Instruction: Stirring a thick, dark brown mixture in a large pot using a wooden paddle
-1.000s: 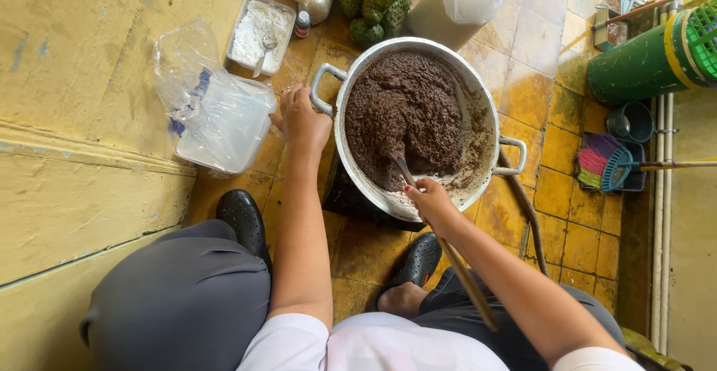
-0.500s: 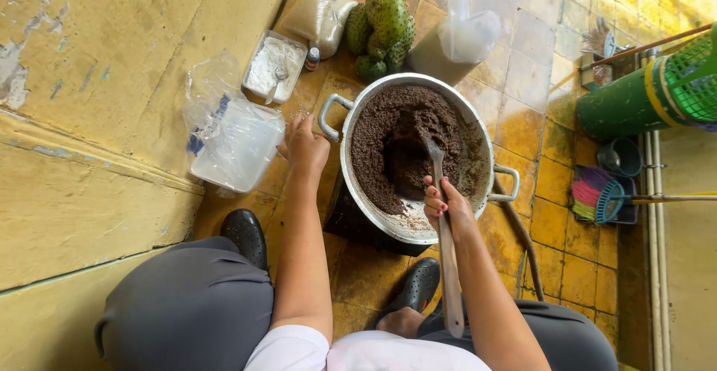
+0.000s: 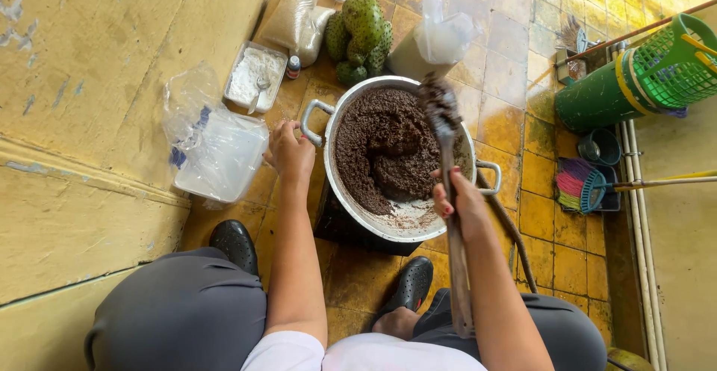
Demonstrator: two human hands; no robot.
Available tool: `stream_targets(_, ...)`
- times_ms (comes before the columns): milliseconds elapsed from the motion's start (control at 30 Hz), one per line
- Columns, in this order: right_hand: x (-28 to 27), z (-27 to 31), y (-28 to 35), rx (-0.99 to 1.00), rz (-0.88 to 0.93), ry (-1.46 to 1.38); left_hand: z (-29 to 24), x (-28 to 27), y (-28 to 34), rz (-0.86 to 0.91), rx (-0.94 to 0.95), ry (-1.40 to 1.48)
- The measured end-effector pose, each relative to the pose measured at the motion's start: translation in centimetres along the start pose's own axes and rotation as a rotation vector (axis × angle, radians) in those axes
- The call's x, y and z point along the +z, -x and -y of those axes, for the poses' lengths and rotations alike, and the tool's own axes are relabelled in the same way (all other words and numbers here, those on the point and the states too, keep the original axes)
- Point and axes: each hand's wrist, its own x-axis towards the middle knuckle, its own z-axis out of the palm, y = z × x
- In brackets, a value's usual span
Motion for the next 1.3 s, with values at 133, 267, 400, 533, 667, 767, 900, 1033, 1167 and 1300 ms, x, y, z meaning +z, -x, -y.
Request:
stream_targets(133,-0.2,-4.1,-1.4,0.232,-0.105,0.100,0.5,0.4,-0.7,0.009,0.000,0.003)
stream_targets(267,-0.1,-2.4,1.5,0.178,-0.143,0.273,0.4,0.7,-0.6,0.020,0.013,-0.010)
stream_targets(400,-2.7,-1.5,2.1,0.119,-0.175,0.629,1.4,1.7,-1.2,0.016,0.019,-0.028)
stream_targets(533,-8.2,0.4,-0.1,0.190,-0.122,1.230,0.7,0.8,-0.3,0.007,0.012,-0.037)
stream_targets(667,-2.7,8.2,2.5,0.278,-0.015,1.924,1.7,1.5,-1.0,0.001,0.025,-0.037)
stream_targets(767,0.9,13.6,4.3,0.504,0.023,2.021,0.5,0.5,-0.7,0.026,-0.002,-0.002)
stream_targets(900,-2.2,15.6,4.5,0.717,0.101,2.006,-0.5,-0.3,0.3,0.052,-0.015,0.046)
stream_targets(1033,-3.3,12.8,3.7,0.804,0.191,1.898,0.4,0.2,-0.4,0.044,0.025,0.050)
stream_targets(1167,-2.8,8.9,3.7,0.756,0.181,1.587,2.5,1.8,-1.7,0.038,0.070,-0.035)
stream_targets(1300,-0.3,4.0,4.6,0.634,0.048,1.150,2.3,1.5,-1.3,0.032,0.104,-0.051)
